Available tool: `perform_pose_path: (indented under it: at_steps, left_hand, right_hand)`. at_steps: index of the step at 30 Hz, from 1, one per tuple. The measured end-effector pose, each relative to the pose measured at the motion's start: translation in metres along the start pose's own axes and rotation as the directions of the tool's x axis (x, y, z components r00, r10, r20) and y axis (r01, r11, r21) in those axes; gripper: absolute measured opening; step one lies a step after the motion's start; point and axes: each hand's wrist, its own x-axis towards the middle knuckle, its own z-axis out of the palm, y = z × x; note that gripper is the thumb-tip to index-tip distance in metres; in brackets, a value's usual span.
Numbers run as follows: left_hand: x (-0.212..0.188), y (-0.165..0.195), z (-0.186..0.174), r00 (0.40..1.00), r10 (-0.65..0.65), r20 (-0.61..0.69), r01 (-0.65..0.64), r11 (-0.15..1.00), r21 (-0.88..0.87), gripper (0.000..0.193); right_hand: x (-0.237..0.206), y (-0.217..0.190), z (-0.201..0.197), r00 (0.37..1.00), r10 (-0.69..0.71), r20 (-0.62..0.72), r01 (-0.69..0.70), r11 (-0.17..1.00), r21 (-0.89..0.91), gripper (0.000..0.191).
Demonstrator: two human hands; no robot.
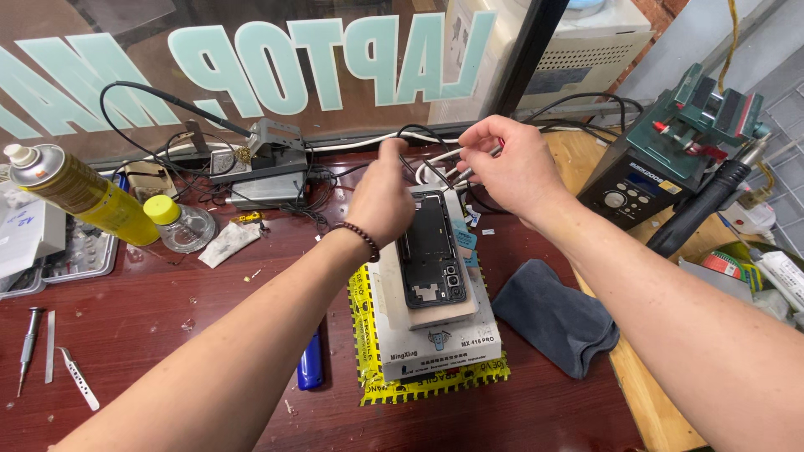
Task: The person uses a screwdriver to remove screws from the back of a smartphone, then lifts the back cover to expose the internal components. The person continues to unscrew and remove internal parts, including the battery and motherboard, placing them on the workbench.
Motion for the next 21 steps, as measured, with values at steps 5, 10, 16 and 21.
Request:
perform_pose_path:
  at_steps: [5, 10, 16, 21]
  left_hand:
    - [-0.017, -0.049, -0.014, 0.901, -0.428, -0.070, 0.391, 0.871, -0.299, 0.044]
    - [-0.054, -0.058, -0.018, 0.837, -0.536, 0.107, 0.545, 0.804, -0.237, 0.044]
    - [-0.083, -0.039, -0.019, 0.899, -0.370, 0.234, 0.411, 0.898, -0.157, 0.045]
    - [-0.086, -0.031, -0.013, 0.928, -0.313, 0.202, 0.349, 0.920, -0.178, 0.045]
  right_hand:
    - [0.003, 0.001, 0.001, 1.000, -0.020, 0.021, 0.020, 1.000, -0.010, 0.009]
    - [0.004, 0.001, 0.002, 0.999, -0.005, 0.037, 0.006, 1.000, -0.012, 0.010]
    - [0.005, -0.006, 0.001, 0.989, -0.135, 0.058, 0.147, 0.938, -0.314, 0.013]
    - [0.008, -0.025, 0.002, 0.944, -0.210, 0.256, 0.295, 0.884, -0.362, 0.018]
